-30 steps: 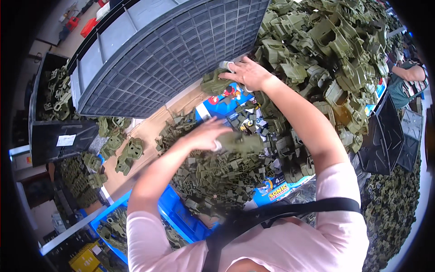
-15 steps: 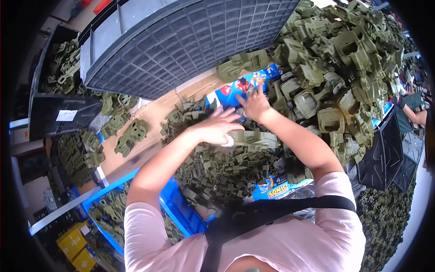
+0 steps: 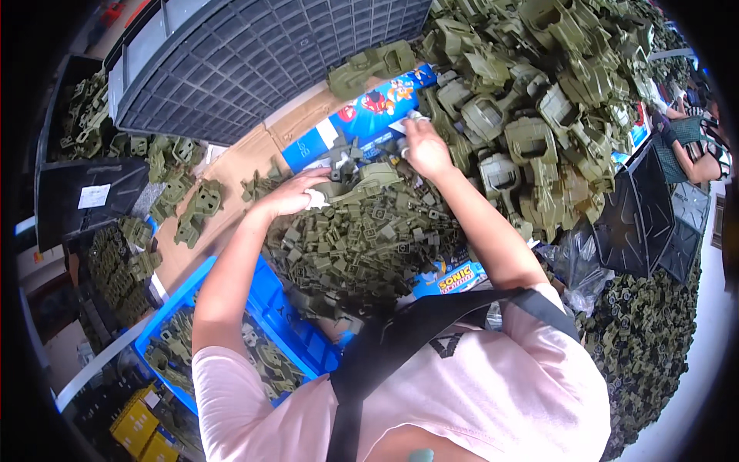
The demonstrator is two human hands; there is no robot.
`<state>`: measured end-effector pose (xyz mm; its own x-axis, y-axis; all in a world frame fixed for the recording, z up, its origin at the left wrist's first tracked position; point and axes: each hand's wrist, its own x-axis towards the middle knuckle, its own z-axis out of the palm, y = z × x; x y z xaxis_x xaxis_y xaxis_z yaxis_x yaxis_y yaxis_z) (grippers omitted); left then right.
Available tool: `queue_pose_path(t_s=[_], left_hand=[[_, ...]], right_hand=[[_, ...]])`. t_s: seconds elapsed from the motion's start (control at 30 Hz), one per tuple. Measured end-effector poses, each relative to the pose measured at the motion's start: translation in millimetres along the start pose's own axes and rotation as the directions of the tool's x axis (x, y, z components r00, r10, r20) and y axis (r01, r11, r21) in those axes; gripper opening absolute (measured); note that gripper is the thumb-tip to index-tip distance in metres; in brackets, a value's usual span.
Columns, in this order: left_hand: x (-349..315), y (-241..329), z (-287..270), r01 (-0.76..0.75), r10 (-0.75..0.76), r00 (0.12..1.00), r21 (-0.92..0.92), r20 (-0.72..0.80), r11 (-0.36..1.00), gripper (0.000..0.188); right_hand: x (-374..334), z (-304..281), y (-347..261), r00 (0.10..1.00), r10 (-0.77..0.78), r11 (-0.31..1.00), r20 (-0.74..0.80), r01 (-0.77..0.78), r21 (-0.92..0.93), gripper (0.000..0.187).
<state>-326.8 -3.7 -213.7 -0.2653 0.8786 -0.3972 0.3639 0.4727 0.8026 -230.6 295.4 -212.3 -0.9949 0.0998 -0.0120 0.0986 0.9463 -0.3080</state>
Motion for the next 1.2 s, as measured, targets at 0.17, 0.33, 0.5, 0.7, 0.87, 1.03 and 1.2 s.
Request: queue_pose_path(t_s=[0.17, 0.33, 0.5, 0.7, 0.87, 1.03, 1.2], left_hand=[[-50.1, 54.1, 10.8, -0.033, 0.093, 0.954, 0.206, -0.286, 0.978, 0.048], [-120.5, 121.7, 70.2, -0.253, -0.310, 0.752, -0.688, -0.582, 0.680, 0.051], [-159.2, 149.4, 174.5, -0.617, -0.279, 0.769, -0.781, -0.575, -0.093, 0.056], [-174.6, 198.8, 215.4, -0.774, -0.197, 0.615, -0.632, -0.764, 0.037, 0.064], [-196.7, 209.4, 228.4, -0.682, -0.429, 0.592, -0.708, -0.682, 0.184, 0.081], [-205.9, 206.1, 242.9, -0.727, -0.379, 0.589, -0.673, -0.713, 0.137, 0.076], [-218.0, 198.0, 268.4, -0.743, -0.504, 0.536, -0.662, -0.677, 0.099, 0.076]], right_hand=[[-49.5, 11.2, -31.8, 0.908, -0.212, 0.971, 0.361, 0.155, 0.180, 0.047], [-144.3, -105.3, -11.2, 0.987, 0.100, 0.876, -0.124, -0.028, 0.481, 0.025], [-243.3, -34.4, -6.3, 0.992, -0.114, 0.990, 0.055, 0.118, -0.076, 0.034], [-229.6, 16.5, -22.1, 0.984, -0.162, 0.910, -0.077, 0.118, -0.398, 0.038], [-218.7, -26.6, -44.5, 0.997, -0.055, 0.997, -0.057, 0.058, 0.054, 0.047], [-97.1, 31.4, -11.6, 0.964, 0.261, 0.965, 0.044, -0.261, -0.007, 0.074], [-92.5, 39.5, -85.5, 0.921, 0.338, 0.926, 0.191, -0.362, 0.109, 0.070]])
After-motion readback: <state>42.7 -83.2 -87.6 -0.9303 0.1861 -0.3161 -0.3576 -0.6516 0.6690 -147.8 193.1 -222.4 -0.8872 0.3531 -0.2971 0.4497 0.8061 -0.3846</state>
